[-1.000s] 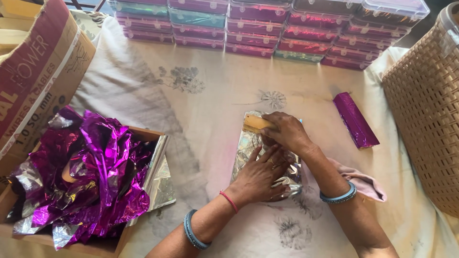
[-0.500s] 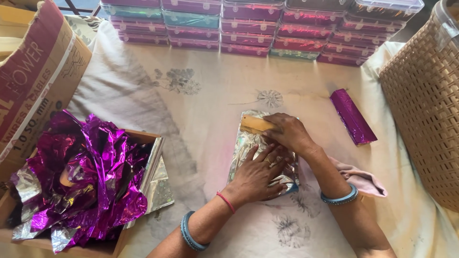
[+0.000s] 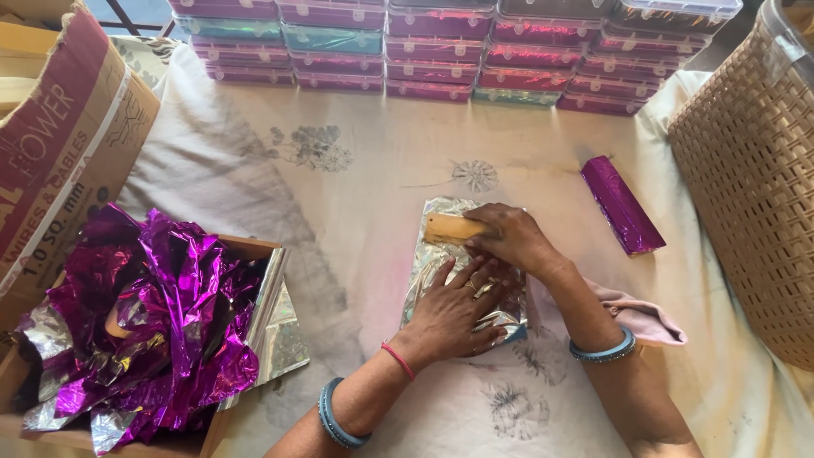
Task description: The person wraps rectangular wooden blocks in shiny metallic foil. They smooth the foil around the block, fold the edges, and place the wrapped item aside. The person also wipes the wooden blocks with a cloth before wrapping them.
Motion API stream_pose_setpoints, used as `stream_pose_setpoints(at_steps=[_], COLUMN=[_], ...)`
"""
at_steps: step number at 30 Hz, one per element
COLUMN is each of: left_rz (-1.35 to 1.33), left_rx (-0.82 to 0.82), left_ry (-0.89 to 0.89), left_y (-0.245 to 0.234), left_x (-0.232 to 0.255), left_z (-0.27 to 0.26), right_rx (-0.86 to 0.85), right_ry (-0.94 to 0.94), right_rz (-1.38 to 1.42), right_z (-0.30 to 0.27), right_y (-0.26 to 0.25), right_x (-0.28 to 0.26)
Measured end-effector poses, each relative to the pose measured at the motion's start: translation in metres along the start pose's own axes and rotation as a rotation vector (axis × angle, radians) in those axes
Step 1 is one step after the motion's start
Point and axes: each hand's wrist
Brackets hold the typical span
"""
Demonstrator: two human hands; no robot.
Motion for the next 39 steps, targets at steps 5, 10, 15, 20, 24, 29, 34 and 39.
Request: stream_pose_setpoints(at_steps=[5,10,15,20,24,29,34,39], left_rz=[0.013,0.016,-0.010,0.001,0.022,0.033,0.023,-0.118], left_rx=[0.003,0.003,0.037,0.023,0.023,0.014,0.005,0.152], left_ry=[0.007,0.004,0.024,0.016,0.012,0.016,0.011,0.025], left_y=[0.000,-0.004,0.005,0.000,0.000,0.004,0.004,-0.027], left_x=[-0.001,0.001,-0.003,0.000,0.000,-0.002,-0.003,0.003], left_z=[0.000,-0.002,-0.001,-0.001,-0.002,-0.001,0.000,-0.002], right_rx=[0.005,-0.039,-0.029,-0.007,0.001,-0.026,-0.037,0.044], right_ry=[0.026,0.116,0.108,0.099,0.109,0.093,0.115,0.037], right_rz=[0.008,-0.019,-0.063,-0.075,-0.055,-0.056,-0.041,-0.038], right_z=[0.002,0.003,0.002,0.002,0.002,0.002,0.001,-0.005], right_y=[-0.002,-0.004,0.001,0.001,0.001,-0.001,0.001,0.009], right_x=[-0.006,-0.013,-0.010,-0.015,-0.015,-0.017,-0.014,-0.009])
Point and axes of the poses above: each hand's wrist, its own z-axis towards the middle knuckle, its own y-axis out of the palm, x = y × z, and after that the axes turned 14 degrees about -y, right-handed
